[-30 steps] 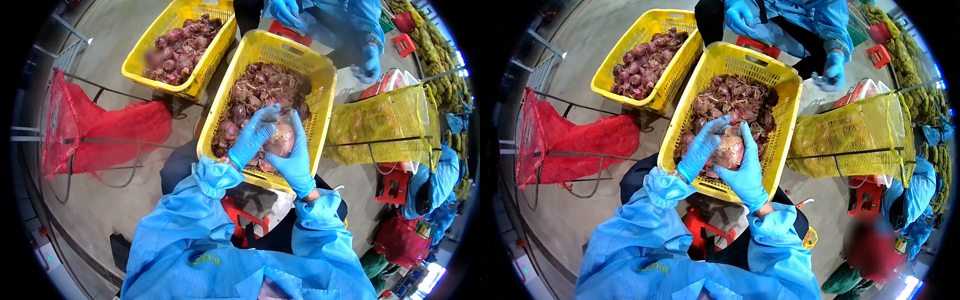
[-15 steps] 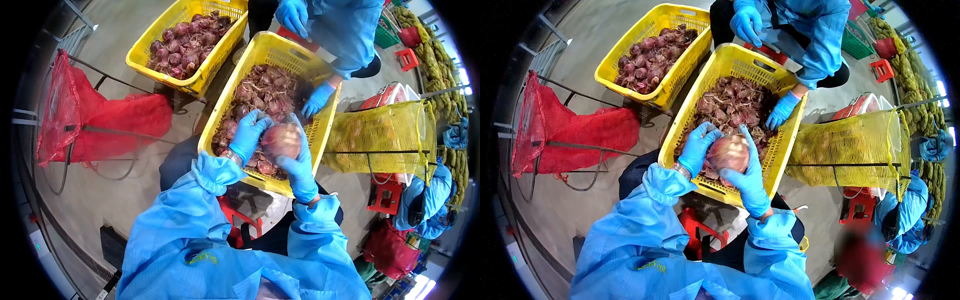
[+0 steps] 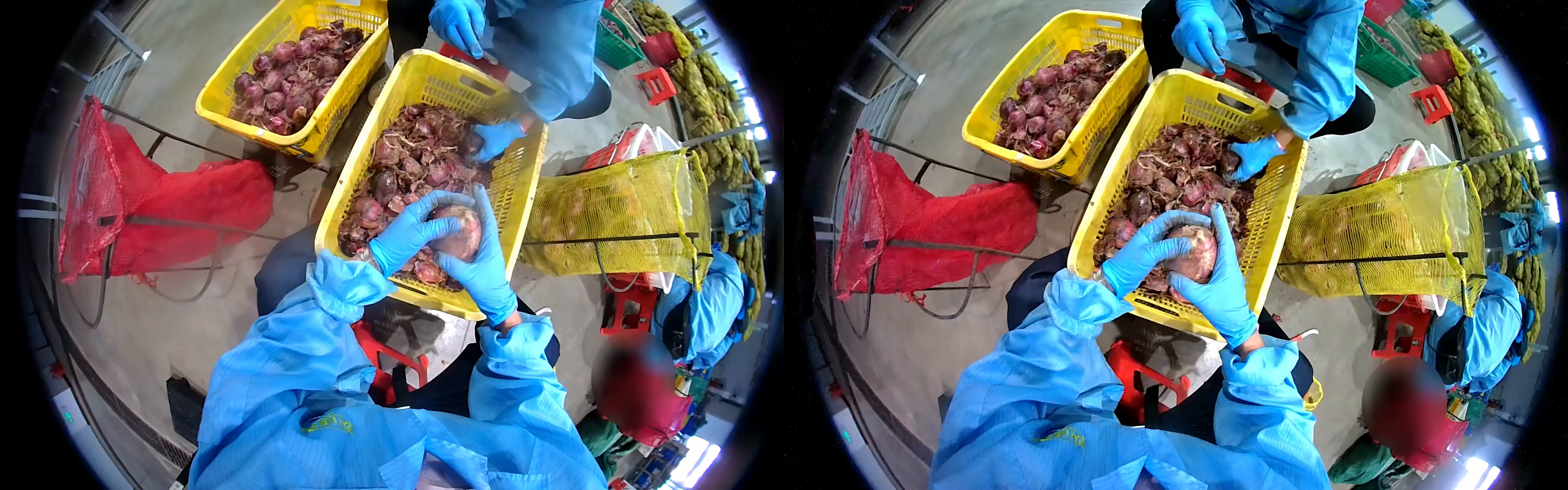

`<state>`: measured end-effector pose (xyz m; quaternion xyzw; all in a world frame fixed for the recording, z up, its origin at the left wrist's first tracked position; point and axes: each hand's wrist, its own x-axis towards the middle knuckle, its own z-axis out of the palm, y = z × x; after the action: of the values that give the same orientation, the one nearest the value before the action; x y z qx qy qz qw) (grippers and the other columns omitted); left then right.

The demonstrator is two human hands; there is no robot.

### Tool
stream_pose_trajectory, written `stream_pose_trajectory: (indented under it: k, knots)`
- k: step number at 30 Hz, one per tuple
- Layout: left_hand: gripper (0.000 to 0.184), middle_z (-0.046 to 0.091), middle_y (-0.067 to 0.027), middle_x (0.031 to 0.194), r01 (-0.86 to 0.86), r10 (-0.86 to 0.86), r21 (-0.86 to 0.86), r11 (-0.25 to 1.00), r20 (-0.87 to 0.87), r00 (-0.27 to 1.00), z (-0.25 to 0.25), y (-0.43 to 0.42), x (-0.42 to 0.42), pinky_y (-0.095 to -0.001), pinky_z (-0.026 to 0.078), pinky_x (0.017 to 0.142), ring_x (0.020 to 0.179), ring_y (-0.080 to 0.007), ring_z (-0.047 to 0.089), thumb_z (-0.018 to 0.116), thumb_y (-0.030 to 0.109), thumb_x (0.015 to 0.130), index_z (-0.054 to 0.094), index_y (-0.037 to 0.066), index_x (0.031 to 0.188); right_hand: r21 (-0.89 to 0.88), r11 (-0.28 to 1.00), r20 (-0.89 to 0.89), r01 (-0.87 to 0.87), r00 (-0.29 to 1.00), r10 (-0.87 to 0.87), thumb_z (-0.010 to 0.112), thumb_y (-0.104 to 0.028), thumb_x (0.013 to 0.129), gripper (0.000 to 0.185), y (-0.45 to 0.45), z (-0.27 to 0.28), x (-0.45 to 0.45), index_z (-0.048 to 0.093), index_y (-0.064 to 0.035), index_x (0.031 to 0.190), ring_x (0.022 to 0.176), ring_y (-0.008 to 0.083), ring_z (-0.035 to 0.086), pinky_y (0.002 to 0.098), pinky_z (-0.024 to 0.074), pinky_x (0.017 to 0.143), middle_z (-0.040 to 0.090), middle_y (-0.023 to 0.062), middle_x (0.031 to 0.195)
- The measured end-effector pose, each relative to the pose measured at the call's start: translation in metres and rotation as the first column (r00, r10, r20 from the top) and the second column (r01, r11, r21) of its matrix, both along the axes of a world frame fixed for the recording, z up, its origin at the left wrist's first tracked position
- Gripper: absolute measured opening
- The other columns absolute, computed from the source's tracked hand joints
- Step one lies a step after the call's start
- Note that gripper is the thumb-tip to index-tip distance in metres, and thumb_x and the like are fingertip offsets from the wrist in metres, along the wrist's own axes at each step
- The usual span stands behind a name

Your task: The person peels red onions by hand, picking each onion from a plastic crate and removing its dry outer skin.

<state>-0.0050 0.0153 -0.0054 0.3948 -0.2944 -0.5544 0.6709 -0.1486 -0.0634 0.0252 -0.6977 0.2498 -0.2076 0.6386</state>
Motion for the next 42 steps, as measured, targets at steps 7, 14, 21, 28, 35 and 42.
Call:
stream_pose_trajectory:
  k: [7, 14, 21, 28, 35, 42]
  knots:
    - [0.007, 0.064, -0.0026, 0.088, -0.357, 0.301, 0.11, 0.928, 0.346, 0.889, -0.017, 0.001, 0.009, -0.0257, 0.049, 0.08, 0.085, -0.0098, 0.058, 0.064, 0.005, 0.088, 0.061, 0.002, 0.094, -0.229, 0.972, -0.068, -0.057, 0.997, 0.043, 0.08, -0.007, 0.065, 0.108, 0.011, -0.001, 0.013, 0.016, -0.0046, 0.152, 0.13, 0.0217, 0.042, 0.0333, 0.036, 0.108, 0.034, 0.0125, 0.148]
    - [0.004, 0.059, -0.0007, 0.076, -0.48, 0.432, 0.295, 0.826, 0.215, 0.876, -0.021, 0.003, 0.022, -0.0267, 0.05, 0.057, 0.062, -0.0091, 0.056, 0.059, 0.006, 0.091, 0.056, 0.006, 0.089, 0.547, 0.823, 0.239, -0.152, 0.971, 0.021, 0.08, -0.028, 0.07, 0.103, 0.0, 0.028, 0.007, 0.02, -0.0059, 0.151, 0.127, 0.0252, 0.047, 0.0397, 0.0403, 0.106, 0.042, 0.0147, 0.141]
    - [0.039, 0.055, -0.0075, 0.126, 0.068, 0.004, 0.216, 0.974, -0.318, 0.948, -0.006, 0.006, 0.017, -0.0339, 0.058, 0.071, 0.101, -0.0179, 0.061, 0.058, 0.033, 0.096, 0.052, 0.013, 0.128, 0.389, 0.921, 0.165, -0.029, 0.985, -0.039, 0.081, -0.018, 0.066, 0.109, -0.014, 0.033, -0.002, 0.016, -0.0051, 0.152, 0.126, 0.0244, 0.047, 0.0381, 0.0427, 0.104, 0.038, 0.0135, 0.144]
    - [0.04, 0.058, -0.0044, 0.124, -0.071, 0.072, 0.146, 0.987, -0.005, 0.997, -0.012, 0.002, -0.006, -0.0298, 0.042, 0.099, 0.113, -0.0125, 0.053, 0.062, 0.022, 0.094, 0.054, 0.005, 0.129, -0.161, 0.986, -0.152, -0.049, 0.988, 0.024, 0.082, -0.014, 0.067, 0.111, 0.003, -0.003, 0.003, 0.011, -0.0046, 0.152, 0.133, 0.026, 0.041, 0.0344, 0.0386, 0.106, 0.027, 0.0169, 0.153]
    - [0.017, 0.063, -0.0001, 0.1, -0.213, 0.205, 0.102, 0.972, 0.09, 0.975, -0.025, -0.001, -0.004, -0.0246, 0.045, 0.089, 0.098, -0.0081, 0.055, 0.062, 0.013, 0.093, 0.061, 0.002, 0.107, -0.476, 0.879, -0.225, -0.041, 0.971, -0.077, 0.086, -0.021, 0.062, 0.115, 0.013, 0.004, 0.014, 0.017, -0.0053, 0.152, 0.12, 0.0307, 0.051, 0.0368, 0.044, 0.1, 0.045, 0.0179, 0.136]
    - [0.014, 0.063, -0.0015, 0.079, -0.374, 0.298, 0.336, 0.865, 0.257, 0.919, -0.039, -0.001, 0.009, -0.027, 0.048, 0.069, 0.074, -0.0085, 0.056, 0.062, 0.014, 0.091, 0.062, 0.0, 0.09, 0.454, 0.89, 0.086, -0.037, 0.996, -0.003, 0.08, -0.016, 0.068, 0.102, 0.009, 0.021, 0.01, 0.021, -0.0064, 0.151, 0.12, 0.0227, 0.052, 0.0323, 0.0397, 0.104, 0.045, 0.0128, 0.138]
